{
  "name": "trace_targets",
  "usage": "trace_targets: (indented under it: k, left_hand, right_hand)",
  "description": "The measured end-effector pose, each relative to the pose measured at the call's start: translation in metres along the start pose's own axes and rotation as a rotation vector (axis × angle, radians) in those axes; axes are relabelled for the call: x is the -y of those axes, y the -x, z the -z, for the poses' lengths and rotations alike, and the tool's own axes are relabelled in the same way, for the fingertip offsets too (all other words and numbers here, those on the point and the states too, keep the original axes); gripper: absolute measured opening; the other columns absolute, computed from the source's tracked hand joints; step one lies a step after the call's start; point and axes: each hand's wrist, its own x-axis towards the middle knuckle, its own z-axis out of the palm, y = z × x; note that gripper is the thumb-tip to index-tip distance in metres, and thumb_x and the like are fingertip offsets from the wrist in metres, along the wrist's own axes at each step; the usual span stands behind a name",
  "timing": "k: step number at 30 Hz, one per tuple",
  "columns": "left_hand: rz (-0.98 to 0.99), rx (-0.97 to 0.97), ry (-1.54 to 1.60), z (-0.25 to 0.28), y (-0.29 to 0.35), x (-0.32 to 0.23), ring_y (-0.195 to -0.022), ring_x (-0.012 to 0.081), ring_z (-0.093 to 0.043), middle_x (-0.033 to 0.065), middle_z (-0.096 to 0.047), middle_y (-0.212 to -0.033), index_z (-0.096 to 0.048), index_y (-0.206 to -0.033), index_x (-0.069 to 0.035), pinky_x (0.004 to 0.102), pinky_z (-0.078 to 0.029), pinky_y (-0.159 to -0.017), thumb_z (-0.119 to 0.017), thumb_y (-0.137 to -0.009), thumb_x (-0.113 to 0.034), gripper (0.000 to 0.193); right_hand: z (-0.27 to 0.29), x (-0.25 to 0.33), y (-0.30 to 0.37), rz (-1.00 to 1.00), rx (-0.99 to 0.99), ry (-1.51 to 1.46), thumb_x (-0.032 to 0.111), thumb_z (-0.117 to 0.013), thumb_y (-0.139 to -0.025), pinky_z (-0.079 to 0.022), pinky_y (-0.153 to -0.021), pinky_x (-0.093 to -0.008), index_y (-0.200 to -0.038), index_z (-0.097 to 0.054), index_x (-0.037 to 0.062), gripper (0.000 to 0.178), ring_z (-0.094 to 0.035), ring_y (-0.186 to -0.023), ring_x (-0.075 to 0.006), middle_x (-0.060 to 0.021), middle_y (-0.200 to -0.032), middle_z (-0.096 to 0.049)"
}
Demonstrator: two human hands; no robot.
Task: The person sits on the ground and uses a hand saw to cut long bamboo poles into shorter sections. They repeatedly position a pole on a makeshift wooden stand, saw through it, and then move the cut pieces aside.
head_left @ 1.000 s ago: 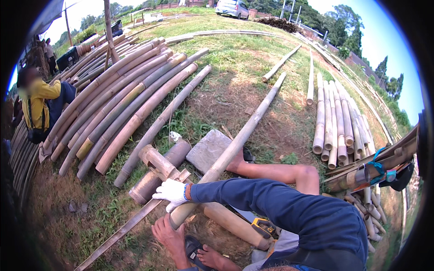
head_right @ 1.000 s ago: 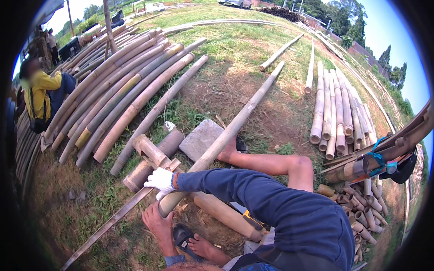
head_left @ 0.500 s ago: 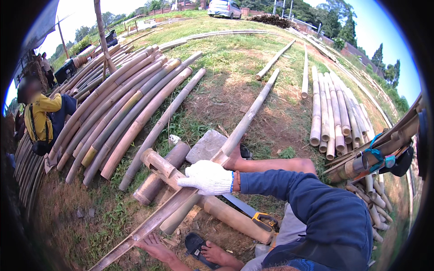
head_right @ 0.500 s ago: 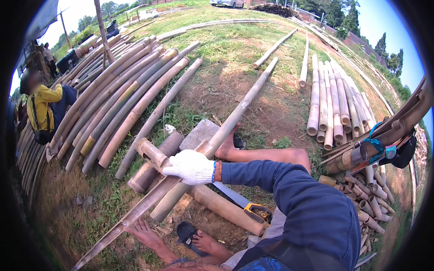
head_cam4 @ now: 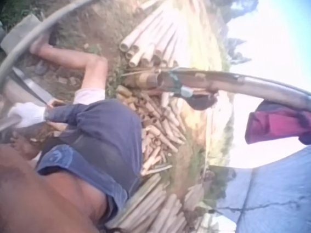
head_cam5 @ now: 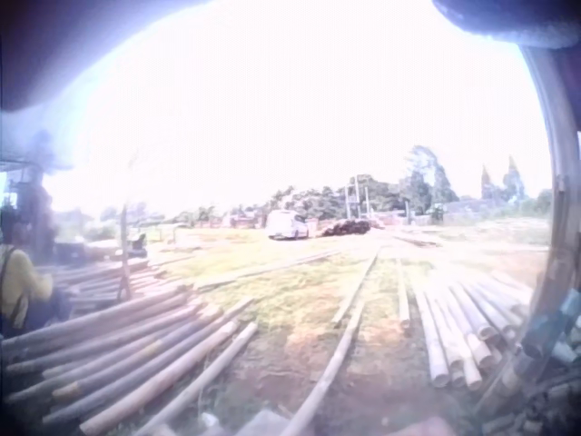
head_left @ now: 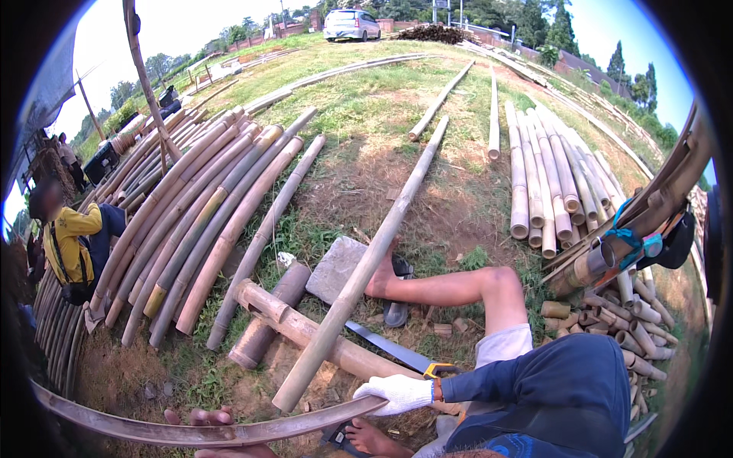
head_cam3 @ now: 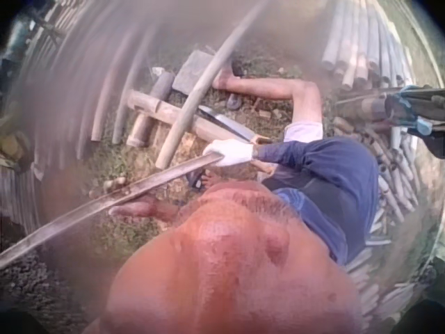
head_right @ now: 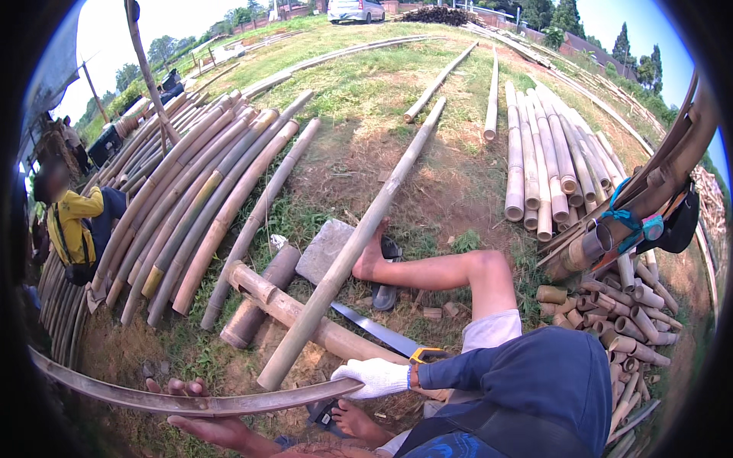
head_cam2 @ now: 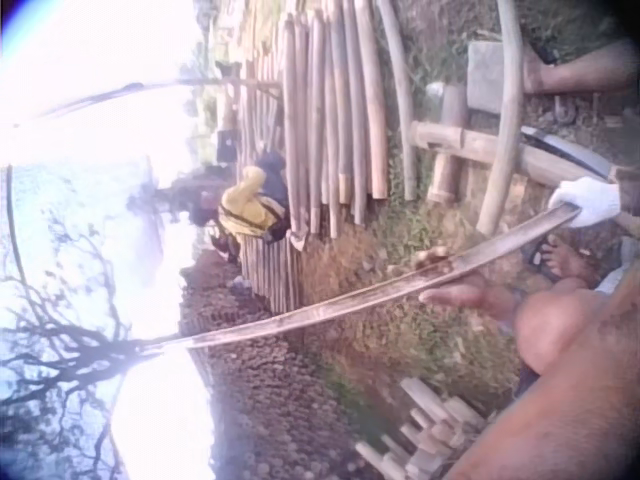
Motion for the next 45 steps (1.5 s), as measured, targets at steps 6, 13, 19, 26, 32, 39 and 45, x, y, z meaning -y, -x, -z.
trace_targets:
  k: [6, 13, 19, 26, 32, 39, 45]
  left_hand:
    - [-0.085, 0.462, -0.307, -0.051, 0.009, 0.009, -0.124, 0.0258, -0.067, 0.0121, -0.067, -0.127, -0.009, -0.175, -0.002, 0.0379, -0.054, -0.104, -0.061, -0.109, -0.059, 0.102]
    - [0.276, 0.378, -0.533, -0.005, 0.025, 0.041, -0.077, 0.011, -0.061, 0.0013, -0.061, -0.095, -0.028, -0.173, -0.007, 0.0267, -0.049, -0.066, -0.079, -0.097, -0.006, 0.092]
    - [0.054, 0.686, -0.824, -0.014, 0.058, 0.062, -0.107, 0.0372, -0.076, 0.0235, -0.074, -0.127, -0.051, -0.159, -0.004, 0.0479, -0.06, -0.092, -0.084, -0.088, -0.011, 0.079]
    - [0.286, 1.072, -0.952, -0.027, 0.096, 0.105, -0.107, 0.049, -0.075, 0.0281, -0.073, -0.13, -0.055, -0.157, -0.014, 0.0523, -0.061, -0.09, -0.084, -0.085, -0.015, 0.077]
    - [0.046, 1.2, -1.191, -0.062, 0.09, 0.121, -0.101, 0.0429, -0.075, 0.0189, -0.071, -0.122, -0.055, -0.156, -0.014, 0.0554, -0.06, -0.081, -0.085, -0.089, -0.022, 0.074]
    - [-0.041, 1.138, -1.358, -0.047, 0.077, 0.11, -0.097, 0.0415, -0.073, 0.0165, -0.069, -0.115, -0.06, -0.151, -0.013, 0.0536, -0.058, -0.078, -0.084, -0.094, -0.034, 0.065]
    - [-0.093, 1.101, -1.339, -0.067, 0.067, 0.117, -0.101, 0.0405, -0.072, 0.0165, -0.068, -0.115, -0.06, -0.151, -0.011, 0.0526, -0.057, -0.08, -0.081, -0.097, -0.035, 0.062]
  right_hand:
    - [-0.037, 0.078, -0.073, 0.005, -0.033, -0.402, 0.05, -0.074, -0.104, -0.056, -0.1, -0.0462, -0.151, -0.056, 0.0131, 0.062, -0.071, -0.119, -0.0371, -0.0187, -0.13, -0.068]
    - [-0.038, 0.075, -0.095, 0.145, 0.198, -0.409, 0.051, -0.074, -0.103, -0.05, -0.115, -0.0459, -0.163, -0.044, 0.0058, 0.081, -0.059, -0.141, -0.0382, -0.0253, -0.149, -0.056]
    - [0.028, 0.027, -0.101, 0.2, -0.259, -1.385, 0.045, -0.051, -0.119, -0.042, -0.124, -0.0354, -0.171, -0.035, 0.0054, 0.067, -0.052, -0.148, -0.0208, -0.0104, -0.162, -0.051]
    - [0.109, -0.031, -0.097, -0.07, -0.732, -1.691, 0.033, -0.073, -0.109, -0.062, -0.08, -0.0475, -0.135, -0.054, 0.0239, 0.033, -0.067, -0.082, -0.0209, -0.0015, -0.101, -0.062]
    - [0.125, -0.109, -0.112, -0.188, -0.83, -1.754, 0.034, -0.079, -0.105, -0.06, -0.067, -0.0426, -0.112, -0.059, 0.0185, 0.026, -0.063, -0.07, -0.0171, 0.0003, -0.091, -0.059]
    - [0.234, -0.202, -0.124, 0.018, -0.997, -1.764, 0.029, -0.077, -0.106, -0.058, -0.063, -0.0425, -0.114, -0.057, 0.0106, 0.029, -0.06, -0.071, -0.0182, -0.0031, -0.09, -0.054]
    - [0.289, -0.227, -0.146, 0.064, -0.973, -1.816, 0.035, -0.077, -0.107, -0.059, -0.064, -0.0417, -0.116, -0.058, 0.009, 0.033, -0.059, -0.069, -0.0185, -0.0037, -0.088, -0.054]
